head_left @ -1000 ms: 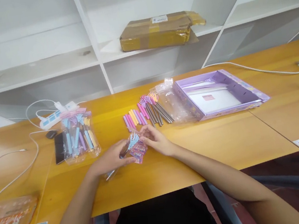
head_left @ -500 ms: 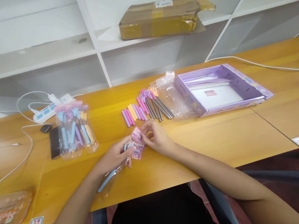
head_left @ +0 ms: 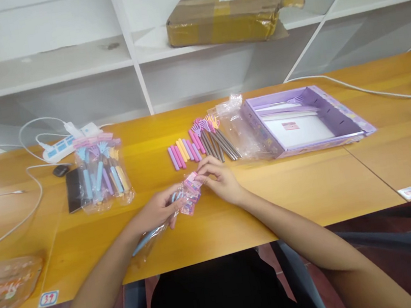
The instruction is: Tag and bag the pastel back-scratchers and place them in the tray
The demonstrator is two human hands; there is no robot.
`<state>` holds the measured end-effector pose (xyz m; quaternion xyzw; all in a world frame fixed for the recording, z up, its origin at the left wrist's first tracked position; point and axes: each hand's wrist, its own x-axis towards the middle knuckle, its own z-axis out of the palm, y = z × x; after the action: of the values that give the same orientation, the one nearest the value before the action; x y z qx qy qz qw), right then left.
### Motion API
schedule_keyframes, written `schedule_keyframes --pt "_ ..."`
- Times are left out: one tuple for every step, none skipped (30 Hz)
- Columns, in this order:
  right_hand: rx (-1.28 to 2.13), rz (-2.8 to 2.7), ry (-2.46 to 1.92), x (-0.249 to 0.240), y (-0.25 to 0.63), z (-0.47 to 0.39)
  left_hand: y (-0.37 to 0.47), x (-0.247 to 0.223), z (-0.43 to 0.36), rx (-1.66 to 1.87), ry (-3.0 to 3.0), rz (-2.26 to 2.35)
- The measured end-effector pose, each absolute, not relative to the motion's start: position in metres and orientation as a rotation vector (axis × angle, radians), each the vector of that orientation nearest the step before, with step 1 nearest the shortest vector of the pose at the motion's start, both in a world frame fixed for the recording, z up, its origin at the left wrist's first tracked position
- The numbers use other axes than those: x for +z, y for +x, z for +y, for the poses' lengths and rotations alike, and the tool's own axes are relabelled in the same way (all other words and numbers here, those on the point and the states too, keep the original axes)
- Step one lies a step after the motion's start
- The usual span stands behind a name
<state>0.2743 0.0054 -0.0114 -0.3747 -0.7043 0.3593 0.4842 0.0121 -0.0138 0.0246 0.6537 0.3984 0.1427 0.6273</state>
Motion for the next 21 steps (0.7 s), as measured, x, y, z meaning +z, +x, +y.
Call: schedule_keyframes --pt "0.838 -1.698 -0.944 -0.011 0.272 0.005 0.012 0.026 -0.014 0.326 1.506 0.928" --pt "0.803 -1.684 -0.969 -0.011 0.270 0.003 0.012 0.029 -0.014 0.322 1.516 0.940" --pt "0.771 -1.671 -0.984 -0.011 0.268 0.002 0.012 0.031 -0.014 0.315 1.528 0.952" --pt "0.740 -1.653 -0.994 -0.011 0.267 0.000 0.011 0.033 -0.014 0.305 1.544 0.963" --pt "0.708 -1.625 -1.005 -0.011 0.267 0.000 0.009 0.036 -0.013 0.293 1.561 0.975" --pt "0.673 -1.588 -1.020 -0.011 0.267 -0.001 0.007 0.039 -0.013 0.281 1.578 0.990" --pt "0.642 -1.553 -1.037 -0.011 0.268 0.000 0.005 0.041 -0.012 0.271 1.592 1.006" --pt "0.618 -1.528 -1.056 -0.011 0.271 0.001 0.002 0.043 -0.011 0.262 1.602 1.022" --pt "0.598 -1.512 -1.075 -0.011 0.274 0.003 -0.002 0.046 -0.010 0.256 1.612 1.037" --pt "0.582 -1.507 -1.093 -0.011 0.278 0.006 -0.005 0.048 -0.009 0.254 1.620 1.052" --pt "0.572 -1.511 -1.106 -0.011 0.282 0.008 -0.009 0.050 -0.007 0.257 1.626 1.066" --pt "0.577 -1.526 -1.113 -0.011 0.285 0.010 -0.013 0.051 -0.006 0.271 1.629 1.083" --pt "0.600 -1.559 -1.108 -0.010 0.288 0.012 -0.017 0.053 -0.004 0.293 1.626 1.102" --pt "0.645 -1.625 -1.086 -0.011 0.290 0.013 -0.021 0.053 -0.003 0.325 1.616 1.123" --pt "0.711 -1.727 -1.054 -0.011 0.291 0.013 -0.023 0.053 -0.002 0.364 1.599 1.143" --pt "0.777 -1.848 -1.027 -0.012 0.291 0.013 -0.025 0.053 -0.001 0.406 1.577 1.154" --pt "0.823 -1.961 -1.014 -0.013 0.290 0.011 -0.025 0.052 -0.001 0.443 1.553 1.154" --pt "0.845 -2.044 -1.017 -0.015 0.287 0.010 -0.024 0.050 -0.001 0.474 1.531 1.148" --pt "0.854 -2.085 -1.027 -0.016 0.284 0.008 -0.022 0.048 -0.002 0.496 1.513 1.139" --pt "0.872 -2.083 -1.027 -0.018 0.280 0.006 -0.019 0.045 -0.003 0.508 1.503 1.129" --pt "0.914 -2.051 -1.007 -0.018 0.275 0.004 -0.015 0.042 -0.004 0.508 1.503 1.117"
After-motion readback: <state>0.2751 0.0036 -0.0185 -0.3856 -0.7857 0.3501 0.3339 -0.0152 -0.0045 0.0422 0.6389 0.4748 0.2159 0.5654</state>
